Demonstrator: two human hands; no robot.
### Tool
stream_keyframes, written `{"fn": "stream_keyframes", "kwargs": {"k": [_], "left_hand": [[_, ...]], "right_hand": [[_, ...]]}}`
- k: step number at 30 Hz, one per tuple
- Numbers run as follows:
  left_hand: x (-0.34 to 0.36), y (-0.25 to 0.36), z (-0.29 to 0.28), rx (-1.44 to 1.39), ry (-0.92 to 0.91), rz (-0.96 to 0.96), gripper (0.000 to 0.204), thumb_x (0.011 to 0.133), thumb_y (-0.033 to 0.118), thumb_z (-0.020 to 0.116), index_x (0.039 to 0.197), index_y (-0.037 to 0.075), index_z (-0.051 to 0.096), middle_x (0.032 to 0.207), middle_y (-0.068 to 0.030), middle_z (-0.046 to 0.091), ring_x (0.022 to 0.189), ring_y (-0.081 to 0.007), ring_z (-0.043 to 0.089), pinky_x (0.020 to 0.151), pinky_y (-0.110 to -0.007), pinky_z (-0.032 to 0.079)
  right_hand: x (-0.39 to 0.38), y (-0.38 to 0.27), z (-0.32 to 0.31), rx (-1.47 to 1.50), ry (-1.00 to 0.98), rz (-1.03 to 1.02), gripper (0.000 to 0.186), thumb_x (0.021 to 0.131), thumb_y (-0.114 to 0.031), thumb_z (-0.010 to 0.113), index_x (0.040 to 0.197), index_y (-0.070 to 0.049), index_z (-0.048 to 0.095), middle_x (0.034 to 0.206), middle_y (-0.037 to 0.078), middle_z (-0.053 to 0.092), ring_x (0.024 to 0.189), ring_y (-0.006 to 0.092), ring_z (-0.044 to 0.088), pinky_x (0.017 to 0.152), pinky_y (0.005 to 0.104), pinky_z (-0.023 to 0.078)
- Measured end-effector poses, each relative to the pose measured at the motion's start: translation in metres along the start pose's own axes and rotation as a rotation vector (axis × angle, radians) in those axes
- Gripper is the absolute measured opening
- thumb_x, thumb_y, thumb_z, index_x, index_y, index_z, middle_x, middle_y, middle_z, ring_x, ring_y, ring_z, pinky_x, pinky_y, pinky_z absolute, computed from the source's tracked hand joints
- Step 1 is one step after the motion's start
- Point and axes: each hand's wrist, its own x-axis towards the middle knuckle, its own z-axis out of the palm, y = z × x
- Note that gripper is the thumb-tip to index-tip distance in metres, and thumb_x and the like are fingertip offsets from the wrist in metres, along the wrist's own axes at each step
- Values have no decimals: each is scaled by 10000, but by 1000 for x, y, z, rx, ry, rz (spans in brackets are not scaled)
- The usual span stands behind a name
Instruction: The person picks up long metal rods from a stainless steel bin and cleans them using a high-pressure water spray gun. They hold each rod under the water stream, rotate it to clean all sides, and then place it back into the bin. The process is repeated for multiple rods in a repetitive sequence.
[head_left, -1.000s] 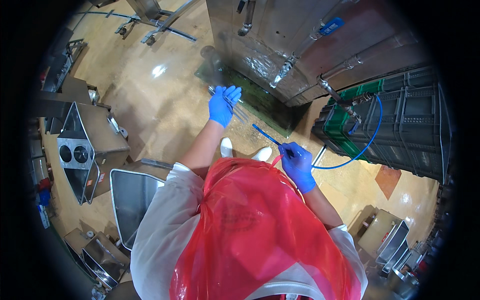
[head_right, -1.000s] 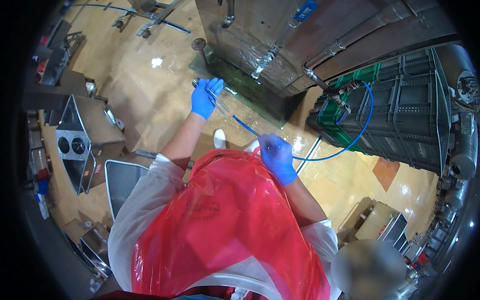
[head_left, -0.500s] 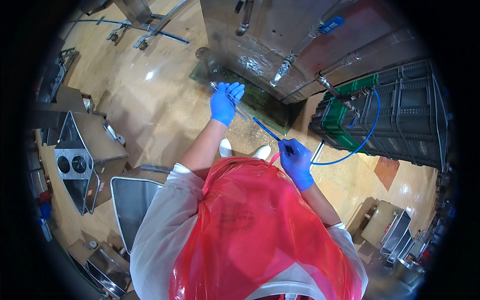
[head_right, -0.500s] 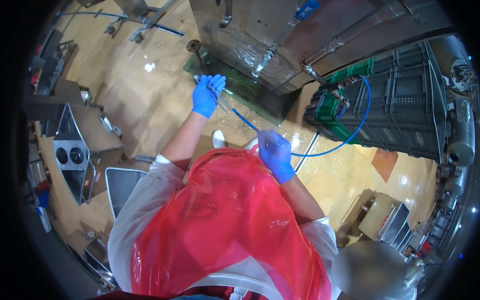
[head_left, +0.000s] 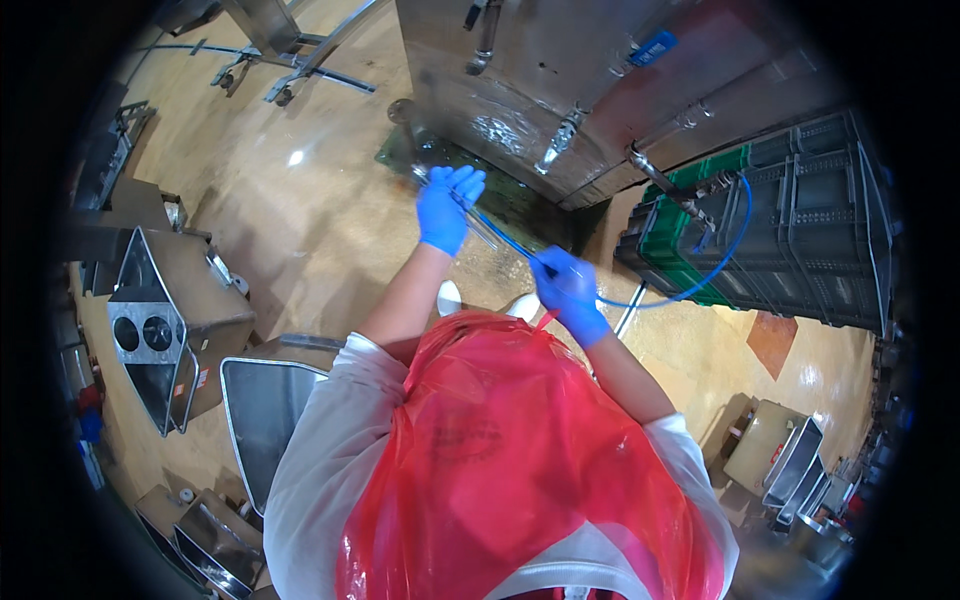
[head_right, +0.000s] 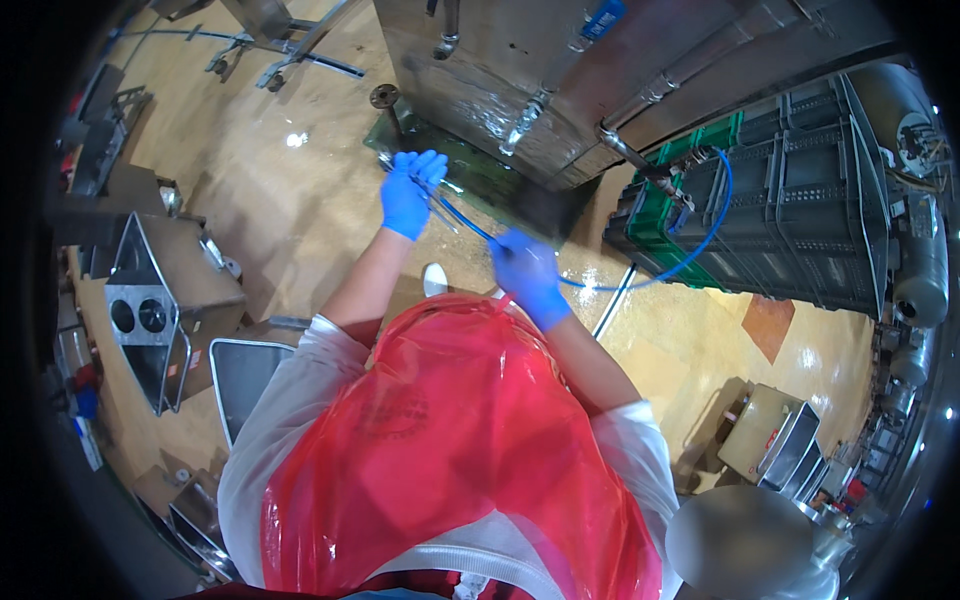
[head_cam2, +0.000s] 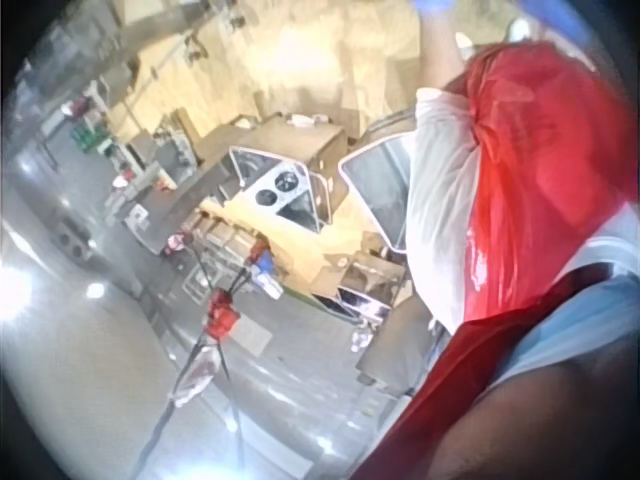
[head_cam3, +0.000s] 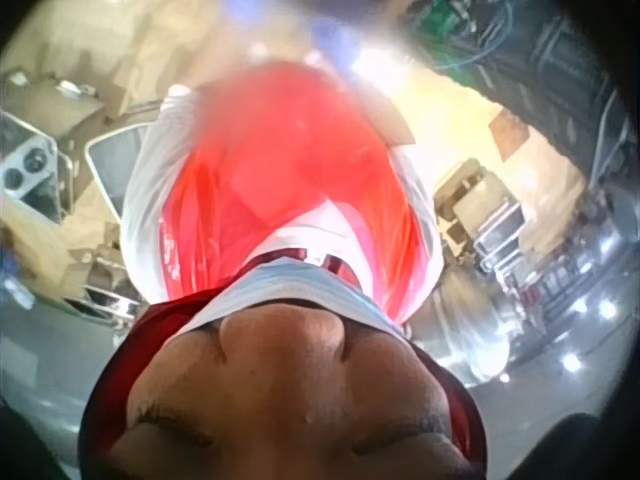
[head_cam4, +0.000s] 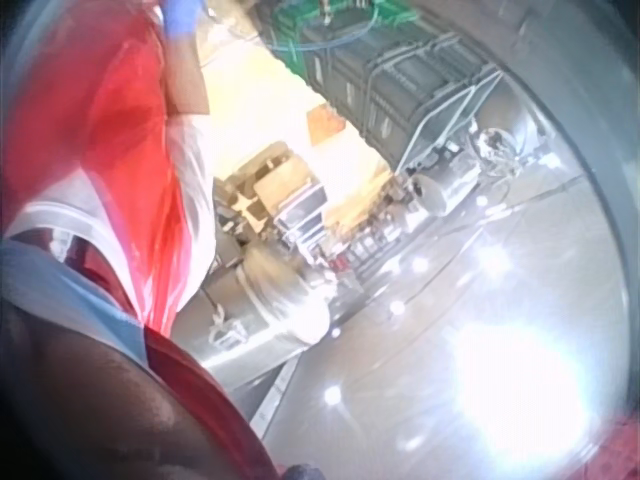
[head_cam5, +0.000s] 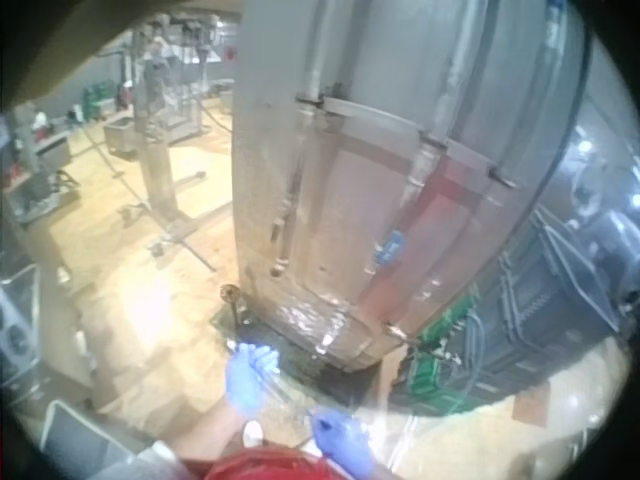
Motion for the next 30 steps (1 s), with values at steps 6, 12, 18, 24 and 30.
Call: {"fn": "stream_keyframes", "kwargs": {"k": [6,12,18,24,30], "left_hand": [[-1,29,-9,-69,-32,40,390,1067,322,490,1242,-24,446,1321,-302,574,1218,-460,597,1045,-519,514],[0,24,-8,-96,-18,49,377,1069,322,482,1227,-19,456,1323,-293,576,1223,-448,597,1043,-519,517],[-12,20,-5,-128,-22,28,367,1073,335,471,1205,-7,478,1317,-284,581,1223,-440,598,1045,-522,515],[-25,6,3,-45,-49,27,372,1062,345,503,1188,-4,476,1252,-281,614,1156,-438,640,995,-509,552],[-40,2,34,75,-60,43,351,1055,340,526,1171,12,475,1200,-282,635,1091,-433,672,957,-509,569]], "right_hand": [[-43,4,-46,17,18,77,74,885,-88,739,851,-31,706,701,102,660,595,154,623,561,304,484],[-33,-26,-38,96,24,-29,44,884,-60,735,869,-31,705,730,106,644,585,194,606,561,313,477],[-34,-30,-37,79,52,-50,51,882,-58,739,862,-32,700,723,112,640,593,226,614,565,307,478],[-16,-16,-11,71,39,-102,108,887,-101,744,857,-5,706,662,83,636,568,88,554,553,262,451],[2,-25,2,92,-65,27,131,879,-127,743,848,-4,709,656,99,650,566,93,564,564,276,469]]}}
